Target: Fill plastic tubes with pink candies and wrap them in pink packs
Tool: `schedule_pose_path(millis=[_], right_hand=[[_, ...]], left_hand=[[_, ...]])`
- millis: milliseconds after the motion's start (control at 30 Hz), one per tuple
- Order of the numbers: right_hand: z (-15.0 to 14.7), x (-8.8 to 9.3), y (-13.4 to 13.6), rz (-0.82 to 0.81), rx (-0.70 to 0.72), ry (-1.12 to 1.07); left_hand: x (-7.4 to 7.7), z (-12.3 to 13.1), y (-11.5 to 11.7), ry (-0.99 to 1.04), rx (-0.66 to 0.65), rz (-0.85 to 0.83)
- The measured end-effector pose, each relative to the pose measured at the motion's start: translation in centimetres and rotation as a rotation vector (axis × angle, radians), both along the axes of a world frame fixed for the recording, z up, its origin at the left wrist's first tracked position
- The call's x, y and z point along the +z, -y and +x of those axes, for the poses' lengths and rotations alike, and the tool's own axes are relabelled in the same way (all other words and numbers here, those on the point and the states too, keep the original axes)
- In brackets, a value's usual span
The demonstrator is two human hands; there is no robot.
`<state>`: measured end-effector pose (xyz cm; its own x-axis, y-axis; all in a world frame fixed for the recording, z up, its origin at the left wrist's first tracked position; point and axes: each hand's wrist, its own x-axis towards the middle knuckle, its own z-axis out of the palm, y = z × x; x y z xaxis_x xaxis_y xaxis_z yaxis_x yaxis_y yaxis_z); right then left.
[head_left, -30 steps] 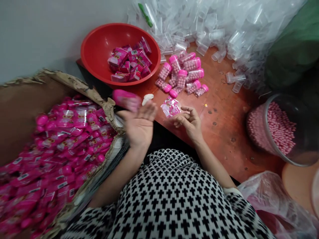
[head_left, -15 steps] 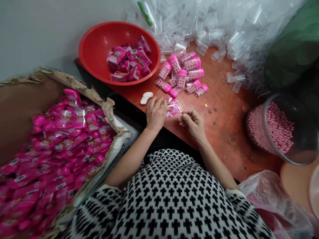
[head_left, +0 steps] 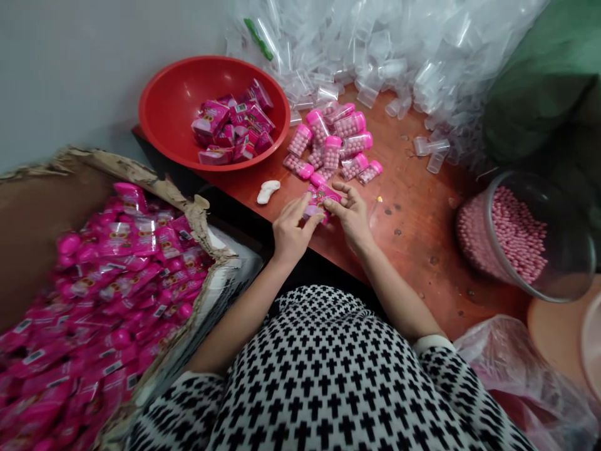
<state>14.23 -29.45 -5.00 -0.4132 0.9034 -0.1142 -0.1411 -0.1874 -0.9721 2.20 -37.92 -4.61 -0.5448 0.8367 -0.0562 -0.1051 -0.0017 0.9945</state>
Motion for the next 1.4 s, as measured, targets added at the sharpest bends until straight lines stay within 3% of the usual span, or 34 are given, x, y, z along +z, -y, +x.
schedule_pose_path(millis=[133,233,300,400,467,567,667,900,1000,1133,1267,1400], right_hand=[[0.3,0.7,-0.1,-0.023,0.147,0.043],[0.9,0.8,-1.1,0.061,0.273,0.225],[1.2,1.2,-2.4,0.197,0.195,0.438],[1.3,2.4,-5.0,0.412,-0.109,0.816],[0.9,3.3,-6.6,0.454,-0.231,1.051],[-0.4,4.1,-8.0,0.435,-0.254,1.321],[-1.4,3.8,-8.4,0.462,-0.244,1.415],[1.6,2.8,-7.8,0.548,-0.209,1.278],[3.5,3.1,-4.9,0.482,-0.171,0.904],[4.2,3.5,1.6,0.139,0.057,0.397],[2.8,3.1,5.9,0.021,0.133,0.26],[1.7,2.2,6.5,0.025,0.095,0.24]], left_hand=[[0.5,-0.6,0.4,0.344,-0.159,-0.117],[0.6,-1.0,0.5,0.448,-0.245,-0.183],[0.6,-1.0,0.6,0.472,-0.209,-0.216],[0.5,-0.7,0.5,0.533,-0.133,-0.241],[0.5,-0.6,0.4,0.59,-0.087,-0.235],[0.6,-0.5,0.2,0.695,-0.012,-0.22],[1.0,-0.5,0.0,0.813,0.055,-0.204],[1.7,-0.6,-0.5,1.055,0.212,-0.195],[1.8,-0.5,-0.7,1.127,0.262,-0.186],[1.8,-0.2,-0.9,1.182,0.282,-0.15],[1.9,0.7,-1.2,1.175,0.238,-0.128],[2.2,1.6,-1.2,1.148,0.179,-0.064]])
